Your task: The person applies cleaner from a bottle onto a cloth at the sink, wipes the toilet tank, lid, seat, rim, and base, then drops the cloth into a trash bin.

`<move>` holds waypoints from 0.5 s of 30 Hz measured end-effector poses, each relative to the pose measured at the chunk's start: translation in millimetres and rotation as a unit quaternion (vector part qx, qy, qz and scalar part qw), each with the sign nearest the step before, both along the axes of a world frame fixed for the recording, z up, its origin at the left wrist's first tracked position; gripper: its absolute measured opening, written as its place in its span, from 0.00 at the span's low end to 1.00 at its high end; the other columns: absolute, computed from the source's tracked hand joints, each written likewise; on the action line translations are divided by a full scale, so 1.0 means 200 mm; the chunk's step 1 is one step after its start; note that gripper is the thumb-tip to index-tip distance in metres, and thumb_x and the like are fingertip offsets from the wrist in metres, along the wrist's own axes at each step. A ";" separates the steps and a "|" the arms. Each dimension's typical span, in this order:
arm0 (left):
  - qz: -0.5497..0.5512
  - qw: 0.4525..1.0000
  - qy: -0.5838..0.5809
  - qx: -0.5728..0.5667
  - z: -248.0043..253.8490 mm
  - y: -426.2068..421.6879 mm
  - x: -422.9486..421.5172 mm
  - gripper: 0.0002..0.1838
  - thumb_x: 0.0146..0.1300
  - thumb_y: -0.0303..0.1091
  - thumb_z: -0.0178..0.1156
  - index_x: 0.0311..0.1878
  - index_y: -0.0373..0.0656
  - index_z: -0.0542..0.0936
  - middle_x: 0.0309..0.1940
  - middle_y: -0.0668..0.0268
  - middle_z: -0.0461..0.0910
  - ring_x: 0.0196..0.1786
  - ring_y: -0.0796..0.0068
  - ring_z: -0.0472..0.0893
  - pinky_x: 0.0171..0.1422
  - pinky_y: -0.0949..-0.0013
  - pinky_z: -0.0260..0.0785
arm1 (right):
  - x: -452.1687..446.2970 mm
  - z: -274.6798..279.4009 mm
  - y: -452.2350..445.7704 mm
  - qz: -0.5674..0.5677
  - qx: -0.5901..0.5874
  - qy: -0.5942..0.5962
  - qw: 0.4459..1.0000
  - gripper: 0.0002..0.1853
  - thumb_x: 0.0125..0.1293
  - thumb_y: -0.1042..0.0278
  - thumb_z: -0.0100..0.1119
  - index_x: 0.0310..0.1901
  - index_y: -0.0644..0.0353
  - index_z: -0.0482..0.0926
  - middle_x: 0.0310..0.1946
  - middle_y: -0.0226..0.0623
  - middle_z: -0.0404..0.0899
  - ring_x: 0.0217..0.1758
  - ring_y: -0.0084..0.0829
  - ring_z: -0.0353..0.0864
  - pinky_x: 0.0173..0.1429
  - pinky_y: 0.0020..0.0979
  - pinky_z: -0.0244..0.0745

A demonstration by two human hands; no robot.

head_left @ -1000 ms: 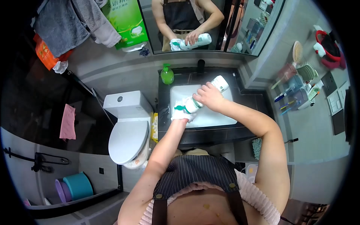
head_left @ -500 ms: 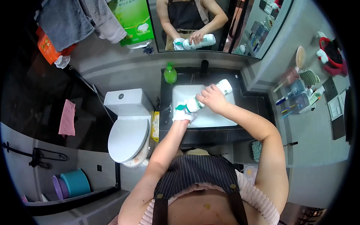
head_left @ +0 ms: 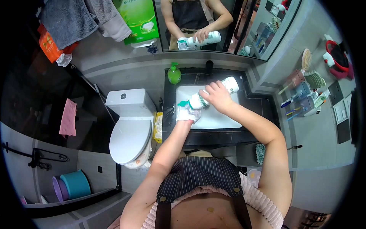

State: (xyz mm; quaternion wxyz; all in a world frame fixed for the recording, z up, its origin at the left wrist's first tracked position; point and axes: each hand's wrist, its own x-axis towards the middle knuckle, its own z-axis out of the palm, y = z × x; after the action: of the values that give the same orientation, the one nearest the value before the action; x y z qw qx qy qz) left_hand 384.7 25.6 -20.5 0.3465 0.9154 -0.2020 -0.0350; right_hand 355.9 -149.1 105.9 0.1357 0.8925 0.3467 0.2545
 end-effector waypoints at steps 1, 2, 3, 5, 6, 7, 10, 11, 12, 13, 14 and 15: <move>0.005 0.989 0.039 -0.144 -0.13 -0.01 0.04 0.16 0.70 0.41 0.48 0.53 0.47 0.79 0.50 0.62 0.83 0.51 0.65 0.83 0.54 0.64 0.76 | 0.00 -0.01 0.01 0.033 -0.019 -0.019 0.999 0.16 0.57 0.65 0.60 0.49 0.48 0.78 0.37 0.31 0.76 0.46 0.34 0.77 0.54 0.40 0.68; 0.008 0.959 0.081 -0.270 -0.22 -0.02 0.07 0.16 0.71 0.41 0.47 0.54 0.47 0.79 0.51 0.62 0.83 0.52 0.65 0.83 0.54 0.64 0.76 | -0.01 -0.02 0.01 0.066 -0.036 -0.038 0.996 0.17 0.57 0.66 0.58 0.50 0.49 0.77 0.37 0.32 0.75 0.45 0.35 0.76 0.55 0.39 0.68; -0.005 0.932 0.143 -0.333 -0.23 -0.03 0.07 0.16 0.70 0.42 0.49 0.54 0.48 0.79 0.51 0.62 0.83 0.52 0.65 0.83 0.54 0.64 0.76 | 0.00 -0.04 0.01 0.055 -0.041 -0.010 0.998 0.19 0.56 0.65 0.59 0.51 0.49 0.77 0.38 0.32 0.76 0.46 0.35 0.76 0.57 0.41 0.68; 0.012 0.887 0.158 -0.434 -0.18 -0.04 0.07 0.16 0.65 0.43 0.55 0.52 0.49 0.81 0.50 0.61 0.85 0.51 0.62 0.84 0.54 0.64 0.76 | 0.01 0.03 0.01 0.041 -0.038 -0.042 0.998 0.18 0.57 0.64 0.59 0.51 0.49 0.77 0.38 0.31 0.76 0.47 0.36 0.76 0.58 0.42 0.67; 0.001 0.984 0.081 -0.161 -0.16 -0.02 0.06 0.18 0.60 0.43 0.58 0.51 0.50 0.81 0.50 0.61 0.84 0.52 0.63 0.83 0.54 0.65 0.75 | 0.01 0.05 0.01 0.027 -0.033 -0.069 0.997 0.18 0.58 0.62 0.59 0.51 0.48 0.77 0.38 0.30 0.76 0.48 0.36 0.76 0.59 0.43 0.66; -0.023 0.993 -0.024 0.118 0.12 0.01 -0.03 0.21 0.54 0.44 0.62 0.51 0.50 0.80 0.50 0.61 0.83 0.53 0.64 0.82 0.54 0.66 0.74 | 0.00 0.02 0.00 0.050 -0.052 -0.041 0.997 0.18 0.58 0.62 0.59 0.51 0.48 0.77 0.38 0.30 0.76 0.48 0.35 0.76 0.59 0.43 0.67; -0.039 0.987 0.000 0.157 0.27 0.01 -0.11 0.18 0.55 0.42 0.61 0.49 0.52 0.81 0.49 0.60 0.84 0.52 0.61 0.82 0.54 0.66 0.75 | -0.01 -0.04 0.00 0.055 -0.064 -0.010 0.996 0.17 0.59 0.63 0.59 0.51 0.48 0.77 0.38 0.30 0.76 0.47 0.34 0.76 0.58 0.43 0.67; -0.004 0.997 -0.016 0.077 0.21 0.01 -0.10 0.16 0.53 0.39 0.62 0.46 0.49 0.81 0.44 0.60 0.85 0.47 0.62 0.83 0.51 0.66 0.75 | -0.02 -0.02 0.00 0.040 -0.046 -0.019 0.998 0.16 0.59 0.63 0.59 0.50 0.48 0.78 0.37 0.28 0.77 0.46 0.33 0.77 0.58 0.42 0.67; -0.001 0.997 -0.014 0.076 0.12 -0.01 -0.08 0.16 0.53 0.39 0.62 0.46 0.49 0.81 0.44 0.60 0.85 0.47 0.62 0.83 0.51 0.66 0.75 | -0.01 -0.02 0.00 0.043 -0.048 -0.017 0.998 0.16 0.59 0.63 0.59 0.50 0.48 0.78 0.37 0.28 0.77 0.46 0.33 0.77 0.58 0.42 0.67; 0.003 1.000 0.005 -0.030 0.13 -0.01 -0.09 0.15 0.53 0.37 0.62 0.45 0.48 0.81 0.42 0.61 0.85 0.44 0.63 0.83 0.49 0.66 0.75 | -0.02 -0.03 0.00 0.046 -0.046 0.003 0.998 0.15 0.59 0.63 0.60 0.49 0.48 0.79 0.36 0.28 0.77 0.45 0.32 0.77 0.57 0.42 0.67; 0.006 0.990 0.019 -0.137 0.14 -0.01 -0.09 0.14 0.52 0.36 0.62 0.44 0.48 0.81 0.40 0.61 0.85 0.41 0.64 0.83 0.48 0.66 0.75 | -0.02 -0.03 0.00 0.048 -0.046 0.018 0.998 0.15 0.58 0.64 0.61 0.48 0.48 0.79 0.36 0.27 0.77 0.45 0.32 0.78 0.56 0.41 0.67; 0.013 0.999 0.012 0.036 0.16 0.00 -0.08 0.14 0.54 0.38 0.63 0.45 0.51 0.82 0.43 0.62 0.85 0.46 0.62 0.84 0.50 0.66 0.76 | -0.01 -0.03 -0.01 0.047 -0.047 0.017 0.998 0.15 0.58 0.64 0.61 0.48 0.48 0.79 0.36 0.27 0.77 0.45 0.32 0.78 0.56 0.41 0.67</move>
State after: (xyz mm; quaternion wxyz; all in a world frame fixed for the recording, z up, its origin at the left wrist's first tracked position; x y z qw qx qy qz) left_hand 368.9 25.9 12.4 0.3159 0.9295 -0.1841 -0.0491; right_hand 353.1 -151.7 100.8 0.1594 0.8723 0.4020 0.2284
